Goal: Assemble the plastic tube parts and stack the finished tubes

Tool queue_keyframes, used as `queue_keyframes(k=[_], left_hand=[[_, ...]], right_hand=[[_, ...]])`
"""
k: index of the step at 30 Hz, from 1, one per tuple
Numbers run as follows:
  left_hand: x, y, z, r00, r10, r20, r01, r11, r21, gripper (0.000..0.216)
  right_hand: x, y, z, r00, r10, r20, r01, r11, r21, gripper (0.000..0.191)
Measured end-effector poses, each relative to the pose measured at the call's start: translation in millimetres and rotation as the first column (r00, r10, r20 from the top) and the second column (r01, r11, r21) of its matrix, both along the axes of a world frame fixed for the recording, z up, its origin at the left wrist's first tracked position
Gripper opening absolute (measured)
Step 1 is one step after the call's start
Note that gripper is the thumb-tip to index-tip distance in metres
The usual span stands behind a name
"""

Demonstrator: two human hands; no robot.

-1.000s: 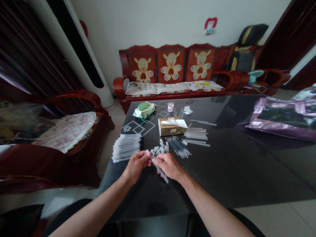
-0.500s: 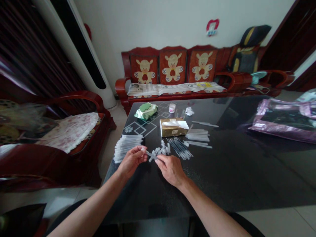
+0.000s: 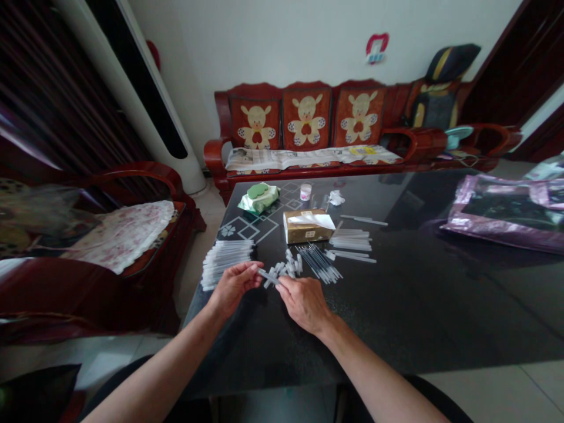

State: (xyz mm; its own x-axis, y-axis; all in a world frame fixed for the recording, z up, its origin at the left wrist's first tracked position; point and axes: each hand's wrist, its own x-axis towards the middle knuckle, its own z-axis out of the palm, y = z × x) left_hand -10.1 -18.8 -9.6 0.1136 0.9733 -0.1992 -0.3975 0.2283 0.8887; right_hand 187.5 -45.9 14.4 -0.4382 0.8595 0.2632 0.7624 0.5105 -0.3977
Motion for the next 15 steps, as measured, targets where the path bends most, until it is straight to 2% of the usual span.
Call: queue_keyframes(k=[3,7,12,15], left_hand=[[2.7,-1.3,-1.9,0.999,0.031,-0.015,-0.031,0.999,0.021,0.032],[9.1,-5.3,-5.4,0.995,0.1,-0.019,-0.099,0.994,0.052,0.034],[16.8,-12.2,-7.5,0.982,0.183,-0.057,-0.176,0.979,0.107,0.036],[18.8,-15.0,-4.6,0.974,0.208,-0.084,-0.195,0.97,0.142,0.036]], right_hand=[[-0.2,0.6,-1.1,1.0,-0.001,0.018,0.001,1.0,-0.005,0.03],[-1.1,1.3,-1.9,0.999,-0.003,-0.048,0.001,0.998,-0.056,0.032],[-1.9,2.0,0.5,0.98,-0.006,-0.199,-0.03,0.984,-0.177,0.035],[-1.2,3.5,2.5,0.939,-0.01,-0.343,-0.091,0.957,-0.275,0.036]])
